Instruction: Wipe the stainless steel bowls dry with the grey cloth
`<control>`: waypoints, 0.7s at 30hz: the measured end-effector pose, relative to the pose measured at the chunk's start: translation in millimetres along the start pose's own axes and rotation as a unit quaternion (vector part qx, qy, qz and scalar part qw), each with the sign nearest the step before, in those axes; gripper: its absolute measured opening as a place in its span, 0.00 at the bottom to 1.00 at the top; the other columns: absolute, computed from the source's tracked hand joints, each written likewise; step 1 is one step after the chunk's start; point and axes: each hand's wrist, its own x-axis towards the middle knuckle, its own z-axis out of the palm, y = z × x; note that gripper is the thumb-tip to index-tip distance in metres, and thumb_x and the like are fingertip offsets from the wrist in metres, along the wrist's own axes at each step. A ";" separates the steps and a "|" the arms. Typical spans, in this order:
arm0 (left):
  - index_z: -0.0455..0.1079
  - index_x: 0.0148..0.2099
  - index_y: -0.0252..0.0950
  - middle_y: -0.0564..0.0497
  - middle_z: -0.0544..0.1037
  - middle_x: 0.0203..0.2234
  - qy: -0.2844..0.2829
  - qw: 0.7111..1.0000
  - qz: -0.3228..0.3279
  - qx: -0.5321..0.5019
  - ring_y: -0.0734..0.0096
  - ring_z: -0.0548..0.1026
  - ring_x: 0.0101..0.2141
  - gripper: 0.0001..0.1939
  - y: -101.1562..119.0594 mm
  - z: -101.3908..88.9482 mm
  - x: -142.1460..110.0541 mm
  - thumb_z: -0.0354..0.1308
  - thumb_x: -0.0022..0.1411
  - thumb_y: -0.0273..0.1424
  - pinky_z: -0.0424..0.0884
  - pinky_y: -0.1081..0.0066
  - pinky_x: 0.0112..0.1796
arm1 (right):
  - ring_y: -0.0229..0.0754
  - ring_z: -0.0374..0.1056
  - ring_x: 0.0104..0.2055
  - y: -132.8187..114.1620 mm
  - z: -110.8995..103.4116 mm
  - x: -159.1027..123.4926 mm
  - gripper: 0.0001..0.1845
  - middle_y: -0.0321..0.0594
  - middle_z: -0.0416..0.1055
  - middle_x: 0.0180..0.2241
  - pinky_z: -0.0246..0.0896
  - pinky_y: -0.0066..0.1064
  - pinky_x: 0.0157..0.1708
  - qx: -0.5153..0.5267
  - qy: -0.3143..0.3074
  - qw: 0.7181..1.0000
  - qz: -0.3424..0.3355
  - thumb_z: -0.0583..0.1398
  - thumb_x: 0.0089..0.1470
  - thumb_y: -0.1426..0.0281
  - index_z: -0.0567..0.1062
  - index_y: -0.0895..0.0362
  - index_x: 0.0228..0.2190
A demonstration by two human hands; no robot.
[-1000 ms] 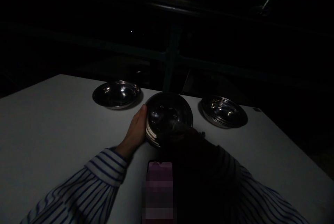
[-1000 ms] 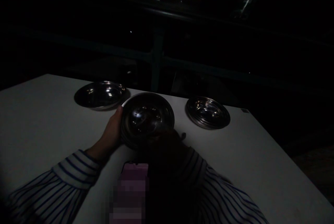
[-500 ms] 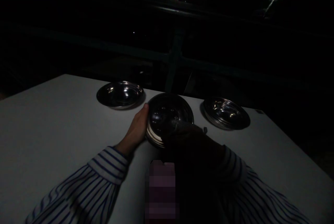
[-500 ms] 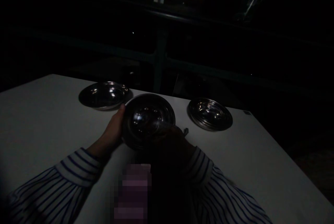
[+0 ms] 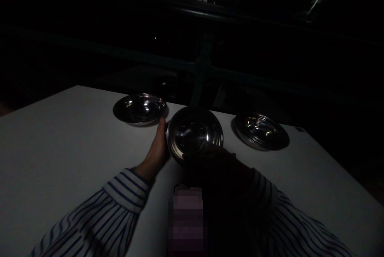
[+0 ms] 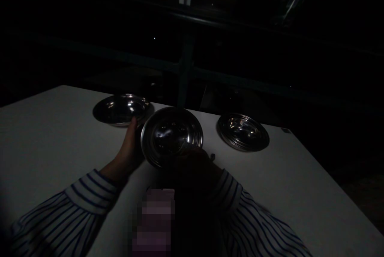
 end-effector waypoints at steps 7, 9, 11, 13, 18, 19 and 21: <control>0.71 0.49 0.36 0.47 0.80 0.38 0.019 1.000 0.002 -0.010 0.55 0.73 0.47 0.36 -14.0 10.2 -2.8 0.39 0.56 0.58 0.66 0.57 0.49 | 0.43 0.66 0.48 -20.6 11.9 16.0 0.15 0.45 0.71 0.46 0.58 0.37 0.49 0.012 -0.014 1.000 0.004 0.51 0.60 0.68 0.71 0.58 0.45; 0.71 0.49 0.36 0.46 0.81 0.37 0.029 1.000 0.002 -0.002 0.55 0.73 0.47 0.37 -14.1 9.8 -2.4 0.37 0.56 0.58 0.67 0.57 0.49 | 0.44 0.66 0.48 -22.6 10.5 14.2 0.15 0.45 0.71 0.47 0.59 0.38 0.48 0.013 -0.016 1.000 0.008 0.52 0.59 0.67 0.70 0.58 0.46; 0.71 0.48 0.36 0.46 0.81 0.36 0.043 0.999 0.008 0.005 0.55 0.73 0.46 0.37 -13.9 8.6 -1.3 0.37 0.56 0.58 0.67 0.57 0.49 | 0.46 0.66 0.48 -19.7 6.9 8.4 0.14 0.45 0.72 0.45 0.59 0.40 0.48 0.011 -0.017 1.000 0.017 0.53 0.58 0.67 0.71 0.58 0.44; 0.71 0.48 0.36 0.46 0.81 0.36 0.055 0.998 0.003 0.004 0.55 0.73 0.46 0.37 -14.4 7.5 -0.1 0.37 0.56 0.58 0.67 0.57 0.48 | 0.47 0.66 0.48 -14.6 3.3 2.5 0.12 0.46 0.74 0.41 0.57 0.42 0.49 0.006 -0.019 0.999 0.028 0.54 0.57 0.68 0.74 0.58 0.40; 0.74 0.41 0.37 0.44 0.81 0.34 0.179 0.982 -0.047 0.047 0.51 0.72 0.48 0.37 -15.0 10.3 -2.4 0.40 0.52 0.61 0.66 0.55 0.49 | 0.45 0.65 0.48 -15.8 7.4 12.8 0.13 0.45 0.71 0.44 0.58 0.43 0.50 0.005 -0.025 1.000 0.009 0.55 0.58 0.66 0.72 0.59 0.43; 0.74 0.39 0.37 0.45 0.81 0.34 0.198 0.977 -0.050 0.057 0.51 0.72 0.48 0.36 -14.5 11.7 -3.9 0.41 0.51 0.62 0.66 0.55 0.50 | 0.45 0.65 0.48 -18.8 9.7 18.5 0.15 0.44 0.69 0.46 0.59 0.43 0.49 0.005 -0.026 1.000 0.001 0.55 0.58 0.65 0.70 0.59 0.45; 0.75 0.38 0.38 0.46 0.81 0.34 0.195 0.978 -0.041 0.067 0.51 0.71 0.49 0.35 -13.4 14.0 -6.6 0.42 0.51 0.61 0.64 0.57 0.51 | 0.44 0.65 0.47 -24.1 13.1 28.1 0.17 0.44 0.66 0.48 0.62 0.43 0.46 0.001 -0.026 1.000 -0.007 0.55 0.58 0.63 0.68 0.58 0.47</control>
